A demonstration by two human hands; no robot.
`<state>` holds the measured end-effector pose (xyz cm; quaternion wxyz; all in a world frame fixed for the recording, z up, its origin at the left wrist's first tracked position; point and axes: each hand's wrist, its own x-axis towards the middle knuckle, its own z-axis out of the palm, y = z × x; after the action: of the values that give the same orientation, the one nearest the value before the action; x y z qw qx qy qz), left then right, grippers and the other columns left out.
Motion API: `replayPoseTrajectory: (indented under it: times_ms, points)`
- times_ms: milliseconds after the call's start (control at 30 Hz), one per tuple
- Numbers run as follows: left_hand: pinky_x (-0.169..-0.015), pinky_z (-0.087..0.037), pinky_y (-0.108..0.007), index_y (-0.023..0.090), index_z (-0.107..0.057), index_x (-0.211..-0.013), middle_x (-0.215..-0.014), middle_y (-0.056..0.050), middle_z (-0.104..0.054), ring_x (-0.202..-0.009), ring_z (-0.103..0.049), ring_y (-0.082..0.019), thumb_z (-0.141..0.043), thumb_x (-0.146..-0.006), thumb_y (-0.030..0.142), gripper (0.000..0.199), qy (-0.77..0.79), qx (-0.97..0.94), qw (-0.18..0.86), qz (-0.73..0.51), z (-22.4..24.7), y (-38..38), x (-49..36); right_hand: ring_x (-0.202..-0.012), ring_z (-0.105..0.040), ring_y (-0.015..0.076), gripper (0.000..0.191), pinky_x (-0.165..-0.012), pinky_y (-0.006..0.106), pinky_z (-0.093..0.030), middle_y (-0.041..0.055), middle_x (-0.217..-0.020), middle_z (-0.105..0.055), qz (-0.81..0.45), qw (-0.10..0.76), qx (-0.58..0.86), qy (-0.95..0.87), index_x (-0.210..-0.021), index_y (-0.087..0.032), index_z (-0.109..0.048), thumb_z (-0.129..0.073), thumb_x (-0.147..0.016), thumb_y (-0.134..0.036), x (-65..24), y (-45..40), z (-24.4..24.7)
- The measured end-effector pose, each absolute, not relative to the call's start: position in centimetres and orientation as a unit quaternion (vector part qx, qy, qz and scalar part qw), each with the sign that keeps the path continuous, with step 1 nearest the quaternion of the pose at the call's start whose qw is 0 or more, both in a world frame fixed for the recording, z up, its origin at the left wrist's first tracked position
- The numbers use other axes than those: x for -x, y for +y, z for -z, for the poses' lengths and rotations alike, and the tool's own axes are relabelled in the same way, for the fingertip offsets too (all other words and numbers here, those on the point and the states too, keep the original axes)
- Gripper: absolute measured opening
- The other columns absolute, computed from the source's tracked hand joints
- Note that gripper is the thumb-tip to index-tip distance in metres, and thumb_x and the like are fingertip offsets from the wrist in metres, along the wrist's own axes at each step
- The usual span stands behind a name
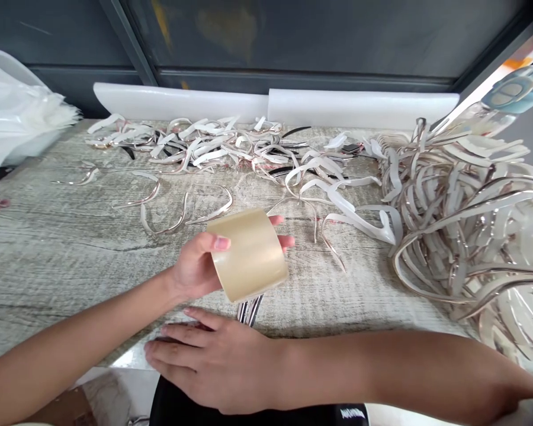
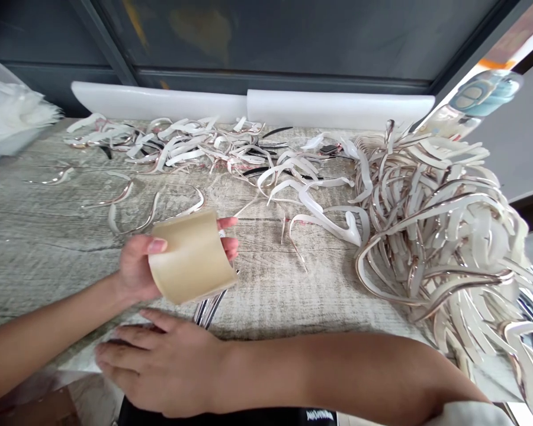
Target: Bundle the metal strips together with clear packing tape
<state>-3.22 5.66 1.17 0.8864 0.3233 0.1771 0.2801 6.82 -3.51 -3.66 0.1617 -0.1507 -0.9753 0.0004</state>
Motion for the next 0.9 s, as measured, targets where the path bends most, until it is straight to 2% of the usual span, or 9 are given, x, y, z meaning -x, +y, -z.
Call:
replayPoseTrajectory:
  times_ms: [100,267,467,700,900]
  points:
    - [-0.088,-0.051,-0.038,0.009,-0.061,-0.121,-0.105,-0.014,-0.069,-0.102,-0.062,-0.029,-0.065,-0.066,0.033,0.061,0.184,-0.302,0.885,-0.302,-1.2,6.2,3.2,-0.139,-0.038,0.0201,0.050,-0.121,0.037,-0.025,0.0061,-0.155,-0.032,0.011,0.169,0.155,-0.973,-0.141,-0.009,-0.046,-0.022,-0.098,-0.021,-6.9,-3.6,3.6]
    - [-0.087,-0.050,-0.040,0.010,-0.063,-0.114,-0.105,-0.014,-0.068,-0.098,-0.062,-0.030,-0.063,-0.067,0.040,0.055,0.164,-0.308,0.890,-0.294,-0.6,7.0,3.2,-0.133,-0.045,0.0212,0.052,-0.119,0.037,-0.030,0.0137,-0.158,-0.024,0.022,0.194,0.163,-0.967,-0.146,-0.003,-0.035,-0.026,-0.097,-0.022,-6.8,-3.6,3.6]
    - [-0.087,-0.050,-0.037,0.010,-0.065,-0.111,-0.105,-0.015,-0.069,-0.097,-0.063,-0.028,-0.065,-0.069,0.043,0.053,0.127,-0.308,0.900,-0.283,-0.1,7.9,3.4,-0.126,-0.051,0.0246,0.056,-0.117,0.040,-0.033,0.0138,-0.157,-0.026,0.003,0.204,0.172,-0.964,-0.149,-0.009,-0.029,-0.033,-0.097,-0.027,-6.6,-3.8,3.8]
    - [-0.081,-0.052,-0.036,0.007,-0.064,-0.114,-0.108,-0.018,-0.069,-0.096,-0.063,-0.028,-0.065,-0.071,0.042,0.055,0.105,-0.316,0.900,-0.281,-0.2,7.9,3.3,-0.130,-0.045,0.0253,0.055,-0.117,0.039,-0.033,0.0087,-0.158,-0.024,0.002,0.205,0.174,-0.963,-0.148,-0.008,-0.033,-0.034,-0.095,-0.025,-6.7,-4.0,3.8]
    - [-0.082,-0.052,-0.034,0.007,-0.064,-0.112,-0.107,-0.016,-0.069,-0.099,-0.063,-0.027,-0.065,-0.071,0.041,0.053,0.105,-0.315,0.901,-0.278,-0.3,7.8,3.2,-0.131,-0.041,0.0281,0.053,-0.117,0.042,-0.031,0.0110,-0.160,-0.016,-0.023,0.187,0.160,-0.969,-0.144,-0.005,-0.039,-0.036,-0.094,-0.021,-6.8,-3.9,3.7]
